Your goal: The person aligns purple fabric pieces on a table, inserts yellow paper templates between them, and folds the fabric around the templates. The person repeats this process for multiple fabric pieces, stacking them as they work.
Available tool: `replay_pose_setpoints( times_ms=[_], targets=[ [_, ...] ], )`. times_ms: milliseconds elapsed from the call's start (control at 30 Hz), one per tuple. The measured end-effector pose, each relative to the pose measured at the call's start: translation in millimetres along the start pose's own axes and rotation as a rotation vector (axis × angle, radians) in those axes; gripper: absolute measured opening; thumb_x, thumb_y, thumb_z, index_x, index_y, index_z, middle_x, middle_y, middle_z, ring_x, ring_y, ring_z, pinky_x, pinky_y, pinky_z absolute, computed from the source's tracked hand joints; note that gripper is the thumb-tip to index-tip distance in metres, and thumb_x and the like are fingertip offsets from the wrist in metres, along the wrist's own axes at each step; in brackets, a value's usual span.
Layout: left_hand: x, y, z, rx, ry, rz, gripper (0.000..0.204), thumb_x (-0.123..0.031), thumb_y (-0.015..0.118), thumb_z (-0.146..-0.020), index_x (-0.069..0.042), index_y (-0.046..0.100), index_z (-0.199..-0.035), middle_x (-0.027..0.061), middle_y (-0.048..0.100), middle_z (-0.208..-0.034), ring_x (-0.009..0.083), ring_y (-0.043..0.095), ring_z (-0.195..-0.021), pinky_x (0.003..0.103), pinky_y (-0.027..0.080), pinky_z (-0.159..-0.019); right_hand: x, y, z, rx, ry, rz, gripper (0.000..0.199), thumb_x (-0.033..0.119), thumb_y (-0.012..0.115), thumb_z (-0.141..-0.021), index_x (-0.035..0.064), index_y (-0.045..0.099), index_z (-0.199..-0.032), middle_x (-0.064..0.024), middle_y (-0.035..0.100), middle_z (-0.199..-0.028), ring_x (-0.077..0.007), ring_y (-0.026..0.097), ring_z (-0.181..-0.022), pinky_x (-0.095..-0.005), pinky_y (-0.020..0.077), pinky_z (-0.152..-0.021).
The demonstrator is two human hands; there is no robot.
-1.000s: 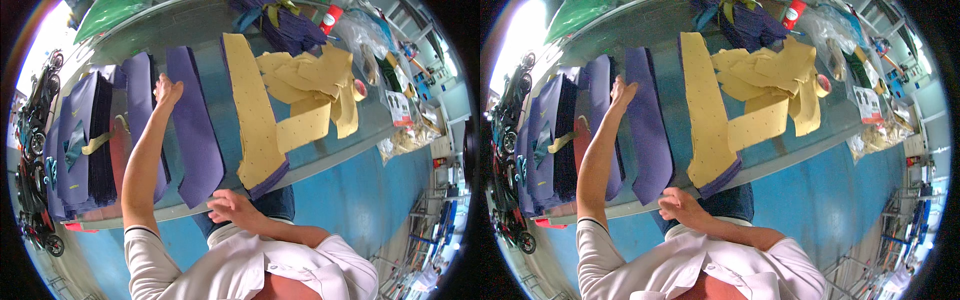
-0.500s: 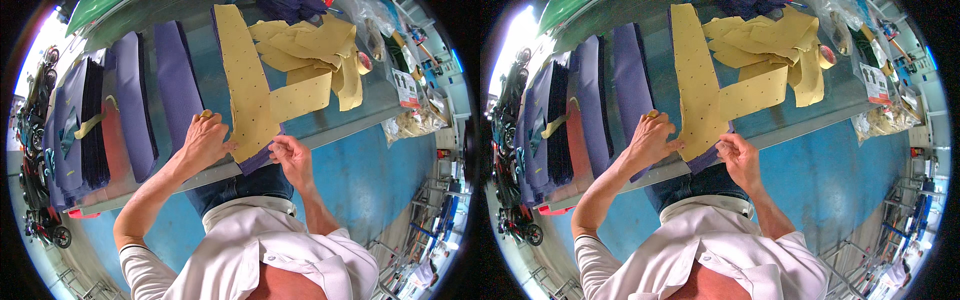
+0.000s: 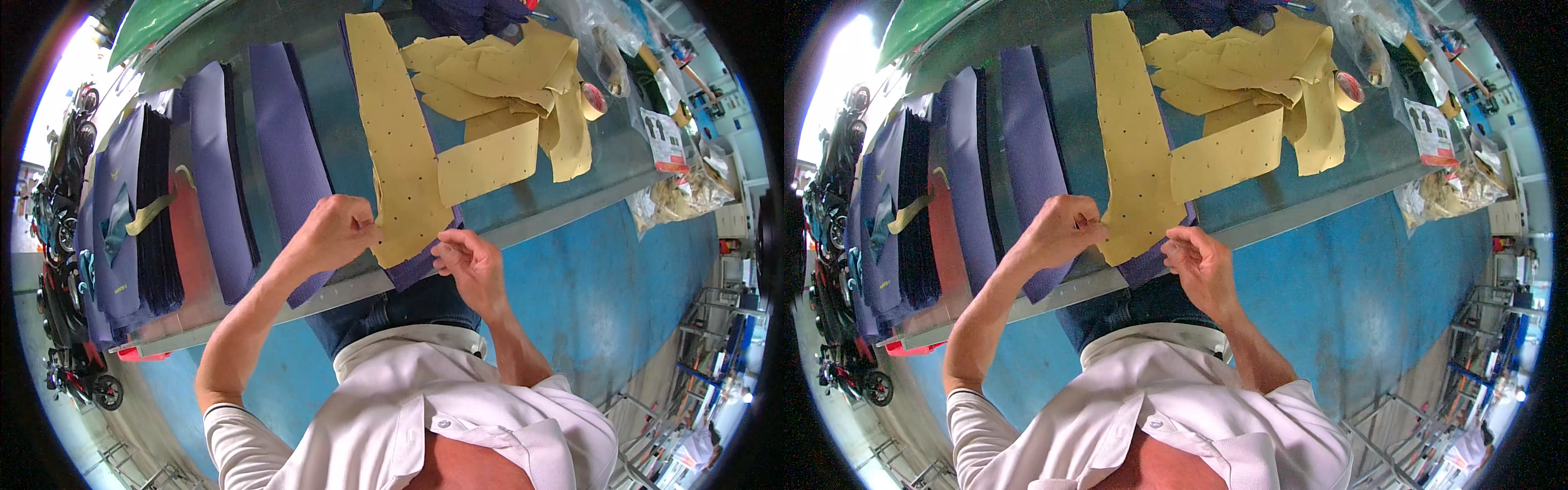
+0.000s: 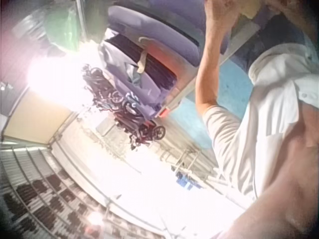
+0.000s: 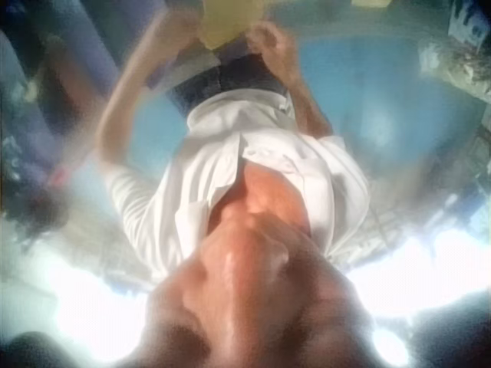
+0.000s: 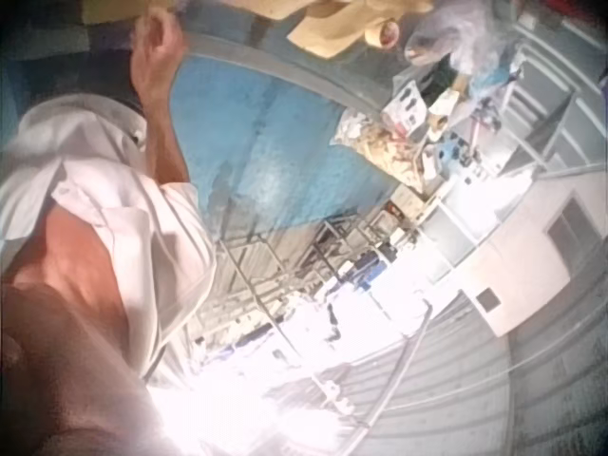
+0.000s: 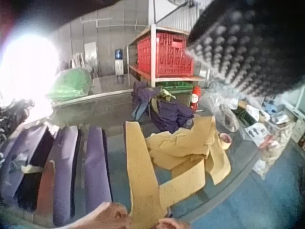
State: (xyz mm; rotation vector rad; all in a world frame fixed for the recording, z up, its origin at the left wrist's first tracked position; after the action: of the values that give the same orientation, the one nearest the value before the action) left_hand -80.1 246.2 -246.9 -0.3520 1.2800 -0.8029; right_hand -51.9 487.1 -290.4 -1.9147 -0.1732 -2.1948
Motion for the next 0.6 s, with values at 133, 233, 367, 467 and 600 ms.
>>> replay_pose_setpoints(
  times_ms=[133, 233, 367, 467, 600],
  targets=[
    [2.2, -19.7, 5.5, -0.02, -0.152, 0.896, 0.012, -0.012, 0.066, -0.079, -0.001, 0.061, -0.075, 0.0073, 0.062, -0.073, 0.0153, 0.065, -0.067, 0.031, 0.056, -0.06, 6.5, -1.1, -3.0, 0.061, 0.094, -0.118, 0.032, 0.026, 0.06, -0.095, -0.0017, 0.059, -0.111, -0.0091, 0.068, -0.091, -0.0121, 0.066, -0.074, -0.0252, 0.055, -0.062],
    [4.3, -26.2, 15.5, -0.036, -0.105, 1.198, 0.008, -0.006, 0.061, -0.081, -0.005, 0.057, -0.073, 0.003, 0.061, -0.073, 0.0124, 0.063, -0.066, 0.031, 0.057, -0.066, 12.7, 7.5, -9.8, 0.212, 0.276, -0.451, 0.045, 0.038, 0.052, -0.098, -0.0018, 0.055, -0.118, -0.0122, 0.065, -0.104, -0.0156, 0.066, -0.084, -0.0295, 0.0558, -0.068],
    [1.2, -11.2, 37.8, 0.014, -0.117, 1.269, 0.012, -0.001, 0.059, -0.08, -0.007, 0.054, -0.071, 0.0004, 0.059, -0.071, 0.0105, 0.06, -0.064, 0.027, 0.054, -0.064, 33.0, 37.4, -40.6, 0.291, 0.324, -0.781, 0.06, 0.05, 0.043, -0.098, -0.0021, 0.048, -0.127, -0.0148, 0.06, -0.118, -0.0206, 0.062, -0.102, -0.0366, 0.0519, -0.086],
    [-4.9, 4.2, 54.8, 0.148, -0.076, 1.077, 0.006, -0.003, 0.062, -0.08, -0.005, 0.057, -0.077, 0.0011, 0.06, -0.075, 0.0105, 0.06, -0.068, 0.025, 0.05, -0.059, 38.9, 35.0, -71.4, 0.324, 0.343, -0.669, 0.05, 0.03, 0.052, -0.095, -0.0034, 0.045, -0.132, -0.0132, 0.059, -0.123, -0.0214, 0.058, -0.112, -0.0353, 0.0443, -0.098],
    [-30.3, 17.5, 68.0, 0.2, -0.133, 0.821, 0.009, -0.009, 0.067, -0.083, -0.001, 0.062, -0.085, 0.0026, 0.063, -0.08, 0.0103, 0.062, -0.074, 0.026, 0.051, -0.061, 45.3, 21.7, -106.0, 0.233, -0.027, -0.043, 0.048, 0.007, 0.055, -0.086, -0.002, 0.048, -0.132, -0.0114, 0.059, -0.125, -0.018, 0.057, -0.112, -0.0324, 0.0443, -0.097]
  ],
)
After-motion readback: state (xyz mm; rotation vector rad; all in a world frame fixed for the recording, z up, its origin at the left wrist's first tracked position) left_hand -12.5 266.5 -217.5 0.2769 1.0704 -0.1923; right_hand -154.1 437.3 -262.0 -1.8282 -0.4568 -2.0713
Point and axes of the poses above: each hand's wrist, its own z-axis away from the middle knuckle, its own y-axis out of the palm, x = y × z, the point moved 2 cm from there along -z, towards the middle knuckle
